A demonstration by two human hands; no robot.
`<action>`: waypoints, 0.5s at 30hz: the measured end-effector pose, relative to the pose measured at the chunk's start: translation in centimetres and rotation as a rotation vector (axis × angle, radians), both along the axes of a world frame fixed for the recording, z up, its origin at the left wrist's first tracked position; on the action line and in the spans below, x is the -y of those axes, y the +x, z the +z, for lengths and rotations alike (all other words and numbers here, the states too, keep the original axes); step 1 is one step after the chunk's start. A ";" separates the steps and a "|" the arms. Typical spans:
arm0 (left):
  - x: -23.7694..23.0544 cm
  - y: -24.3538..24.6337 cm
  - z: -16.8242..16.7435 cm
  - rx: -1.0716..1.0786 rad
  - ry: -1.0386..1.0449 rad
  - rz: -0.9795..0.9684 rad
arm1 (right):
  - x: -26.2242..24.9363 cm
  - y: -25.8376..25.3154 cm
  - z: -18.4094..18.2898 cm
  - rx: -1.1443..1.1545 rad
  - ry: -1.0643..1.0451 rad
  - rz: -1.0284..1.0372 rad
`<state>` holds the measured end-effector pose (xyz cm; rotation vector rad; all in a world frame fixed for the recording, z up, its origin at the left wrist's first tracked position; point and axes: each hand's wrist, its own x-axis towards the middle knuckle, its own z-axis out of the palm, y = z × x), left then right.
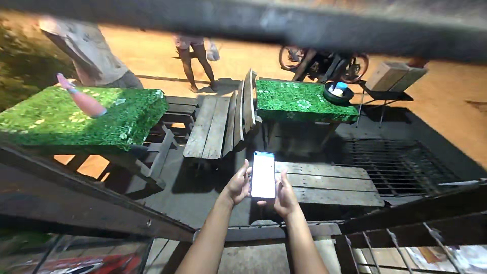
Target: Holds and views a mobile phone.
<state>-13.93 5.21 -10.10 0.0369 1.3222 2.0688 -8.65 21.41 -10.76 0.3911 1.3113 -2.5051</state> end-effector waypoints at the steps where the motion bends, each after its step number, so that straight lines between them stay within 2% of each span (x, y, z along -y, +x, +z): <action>1: 0.0 0.0 -0.1 0.005 -0.002 -0.005 | 0.0 0.0 -0.1 0.005 0.000 -0.005; 15: 0.0 0.2 -0.3 -0.001 -0.030 0.013 | 0.2 0.3 -0.1 0.020 0.010 -0.024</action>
